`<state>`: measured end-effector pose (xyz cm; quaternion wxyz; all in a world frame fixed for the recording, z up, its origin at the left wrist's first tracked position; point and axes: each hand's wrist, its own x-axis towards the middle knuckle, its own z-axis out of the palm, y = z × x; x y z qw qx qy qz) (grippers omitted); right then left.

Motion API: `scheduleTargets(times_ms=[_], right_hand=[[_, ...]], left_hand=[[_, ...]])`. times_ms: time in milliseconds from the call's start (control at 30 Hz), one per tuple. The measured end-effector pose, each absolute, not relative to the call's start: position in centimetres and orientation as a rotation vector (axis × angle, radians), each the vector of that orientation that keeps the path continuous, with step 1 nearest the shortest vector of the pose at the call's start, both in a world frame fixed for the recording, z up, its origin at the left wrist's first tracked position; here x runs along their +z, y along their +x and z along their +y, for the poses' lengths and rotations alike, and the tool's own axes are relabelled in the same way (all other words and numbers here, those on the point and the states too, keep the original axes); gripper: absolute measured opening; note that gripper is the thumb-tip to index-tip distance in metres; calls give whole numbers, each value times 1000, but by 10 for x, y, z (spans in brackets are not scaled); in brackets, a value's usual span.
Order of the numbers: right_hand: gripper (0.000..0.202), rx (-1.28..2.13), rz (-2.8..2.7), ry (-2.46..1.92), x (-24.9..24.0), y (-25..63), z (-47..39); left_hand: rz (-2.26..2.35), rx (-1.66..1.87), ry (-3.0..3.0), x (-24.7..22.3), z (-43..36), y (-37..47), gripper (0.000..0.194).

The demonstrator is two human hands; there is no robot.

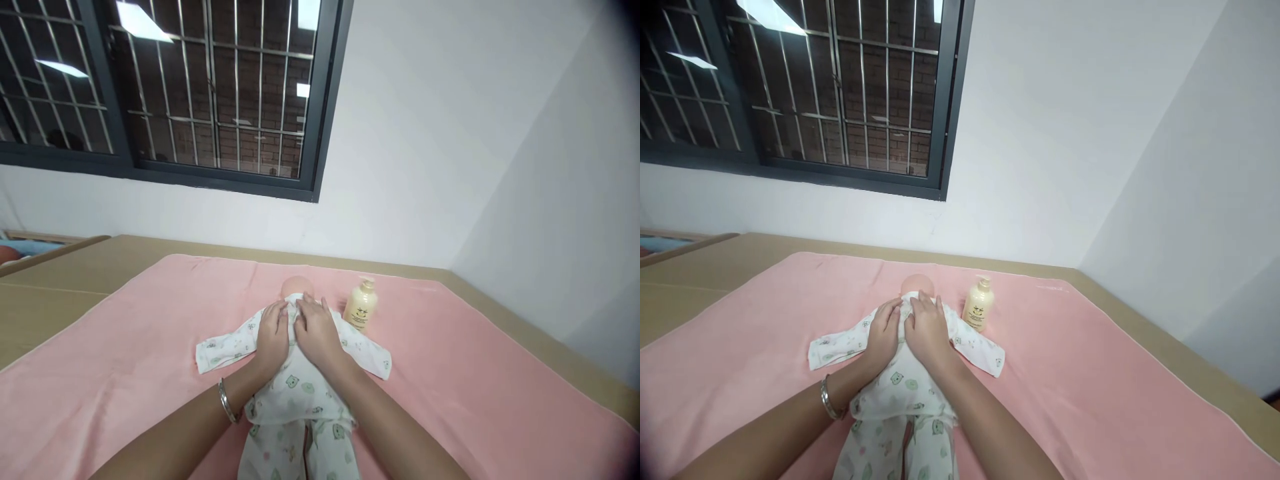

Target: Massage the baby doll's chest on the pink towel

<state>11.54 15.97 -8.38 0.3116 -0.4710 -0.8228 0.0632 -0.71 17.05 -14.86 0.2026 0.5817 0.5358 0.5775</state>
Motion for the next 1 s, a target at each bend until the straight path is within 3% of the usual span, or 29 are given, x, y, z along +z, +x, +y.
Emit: scheduleTargets(times_ms=[267,433,567,700,833,1000], right_hand=[[43,53,-2246,-1373,-110,115,170],[51,-73,-2446,-1466,-111,108,151],[51,11,-2535,-1356,-107,112,150],[53,184,-2424,-1474,-102,122,170],[61,62,-2301,-1710,-104,118,160],[55,17,-2592,-1292,-104,112,141]], left_hand=[[1550,1707,1675,-158,175,-5,31],[1760,1550,1753,-158,181,-9,32],[1772,1400,1873,-159,185,-14,38],[1717,1487,1884,-163,181,-13,41],[1639,1630,1822,-166,177,-13,42],[1550,1727,1759,-167,175,-15,43]])
